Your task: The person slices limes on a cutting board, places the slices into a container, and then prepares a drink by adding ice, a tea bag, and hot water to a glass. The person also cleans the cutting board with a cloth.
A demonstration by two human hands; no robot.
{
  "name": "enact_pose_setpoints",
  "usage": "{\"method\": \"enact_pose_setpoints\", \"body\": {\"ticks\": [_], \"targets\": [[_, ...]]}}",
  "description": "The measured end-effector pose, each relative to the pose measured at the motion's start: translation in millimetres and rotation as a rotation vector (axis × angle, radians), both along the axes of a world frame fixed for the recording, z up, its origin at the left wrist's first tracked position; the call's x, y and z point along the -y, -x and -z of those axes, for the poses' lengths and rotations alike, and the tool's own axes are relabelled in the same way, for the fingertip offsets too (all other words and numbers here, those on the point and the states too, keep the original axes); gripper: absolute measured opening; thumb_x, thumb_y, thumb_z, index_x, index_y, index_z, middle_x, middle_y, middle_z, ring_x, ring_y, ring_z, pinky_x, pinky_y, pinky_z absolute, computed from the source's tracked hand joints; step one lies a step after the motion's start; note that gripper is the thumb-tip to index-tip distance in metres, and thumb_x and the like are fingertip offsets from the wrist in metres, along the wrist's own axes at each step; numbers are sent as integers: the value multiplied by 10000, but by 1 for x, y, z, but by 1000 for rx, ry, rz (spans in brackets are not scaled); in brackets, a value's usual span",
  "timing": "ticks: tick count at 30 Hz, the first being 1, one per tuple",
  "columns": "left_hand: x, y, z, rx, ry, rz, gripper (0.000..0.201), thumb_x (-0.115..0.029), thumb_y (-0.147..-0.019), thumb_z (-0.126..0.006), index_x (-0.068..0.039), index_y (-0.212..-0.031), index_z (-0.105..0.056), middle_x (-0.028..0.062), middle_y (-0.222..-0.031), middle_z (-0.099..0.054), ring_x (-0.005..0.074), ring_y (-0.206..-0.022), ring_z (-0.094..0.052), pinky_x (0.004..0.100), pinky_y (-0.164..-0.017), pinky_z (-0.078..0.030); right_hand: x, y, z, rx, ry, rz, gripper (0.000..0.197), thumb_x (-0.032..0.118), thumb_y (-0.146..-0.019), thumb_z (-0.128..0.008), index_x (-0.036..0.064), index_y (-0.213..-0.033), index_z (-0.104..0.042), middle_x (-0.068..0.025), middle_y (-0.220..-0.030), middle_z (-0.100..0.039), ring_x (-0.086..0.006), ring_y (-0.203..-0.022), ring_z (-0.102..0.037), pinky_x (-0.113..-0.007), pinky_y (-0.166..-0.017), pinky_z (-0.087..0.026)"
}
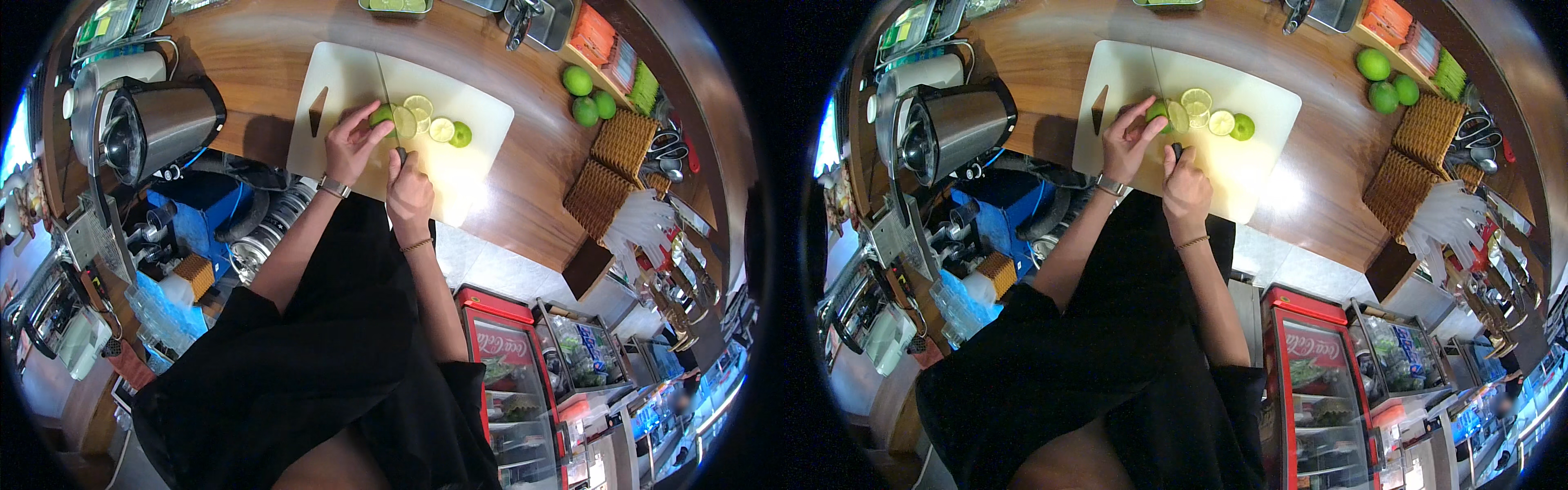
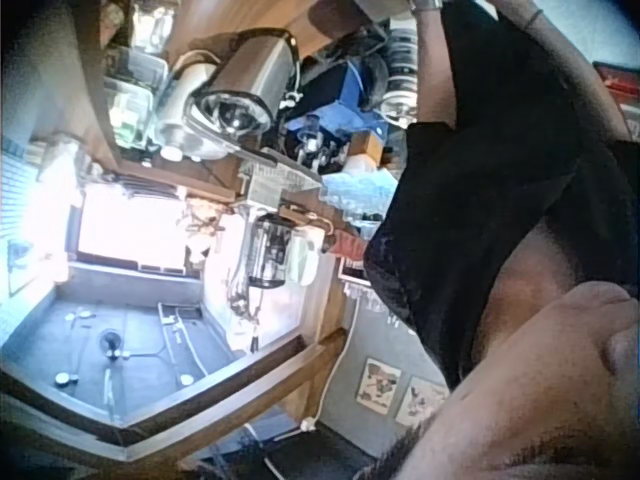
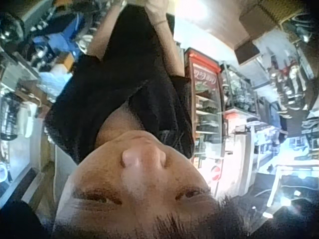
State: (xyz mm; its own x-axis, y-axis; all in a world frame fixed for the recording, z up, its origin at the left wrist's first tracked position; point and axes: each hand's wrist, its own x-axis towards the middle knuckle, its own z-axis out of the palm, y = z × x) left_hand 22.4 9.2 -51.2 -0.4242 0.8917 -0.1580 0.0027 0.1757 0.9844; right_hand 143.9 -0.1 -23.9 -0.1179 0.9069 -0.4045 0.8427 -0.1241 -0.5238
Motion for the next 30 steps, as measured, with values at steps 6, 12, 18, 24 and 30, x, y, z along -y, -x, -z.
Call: {"method": "enact_pose_setpoints", "body": {"ticks": [6, 12, 18, 24, 30], "targets": [[3, 4, -7, -28, 30, 40, 403, -38, -813, -719, 13, -1194, -600, 73, -1085, -590, 139, -937, -634, 241, -779, -559, -2, 1, -5, 14, 37, 10, 392, 407, -973, -440, 25, -903, -490, -264, -640, -602, -440, -605, -617, -520, -540, -493], [2, 5, -7, -76, 91, 31, 410, -65, -819, -719, 13, -1201, -596, 86, -1106, -609, 142, -951, -634, 261, -801, -566, 37, -23, -15, 42, 76, -4, 385, 399, -980, -431, 26, -903, -483, -260, -623, -595, -432, -593, -616, -512, -528, -494], [1, 0, -12, -56, 118, -7, 410, -78, -814, -726, 8, -1195, -600, 82, -1106, -622, 143, -964, -632, 271, -811, -566, 50, -33, -14, 56, -34, -13, 337, 338, -980, -466, 13, -897, -493, -239, -550, -559, -416, -529, -595, -478, -447, -463], [4, 4, -3, -45, 144, -20, 397, -99, -804, -741, -9, -1170, -619, 72, -1107, -629, 139, -997, -620, 274, -817, -563, 54, -42, -55, 39, -163, -11, 291, 296, -953, -543, 23, -865, -493, -166, -499, -547, -339, -447, -588, -420, -379, -459], [3, 4, -3, -25, 146, -20, 403, -110, -799, -748, -9, -1168, -622, 72, -1132, -631, 134, -1017, -611, 271, -816, -560, 68, -54, -71, 76, -22, -34, 327, 337, -969, -500, 38, -841, -469, -173, -512, -555, -359, -464, -591, -426, -382, -460]]}}
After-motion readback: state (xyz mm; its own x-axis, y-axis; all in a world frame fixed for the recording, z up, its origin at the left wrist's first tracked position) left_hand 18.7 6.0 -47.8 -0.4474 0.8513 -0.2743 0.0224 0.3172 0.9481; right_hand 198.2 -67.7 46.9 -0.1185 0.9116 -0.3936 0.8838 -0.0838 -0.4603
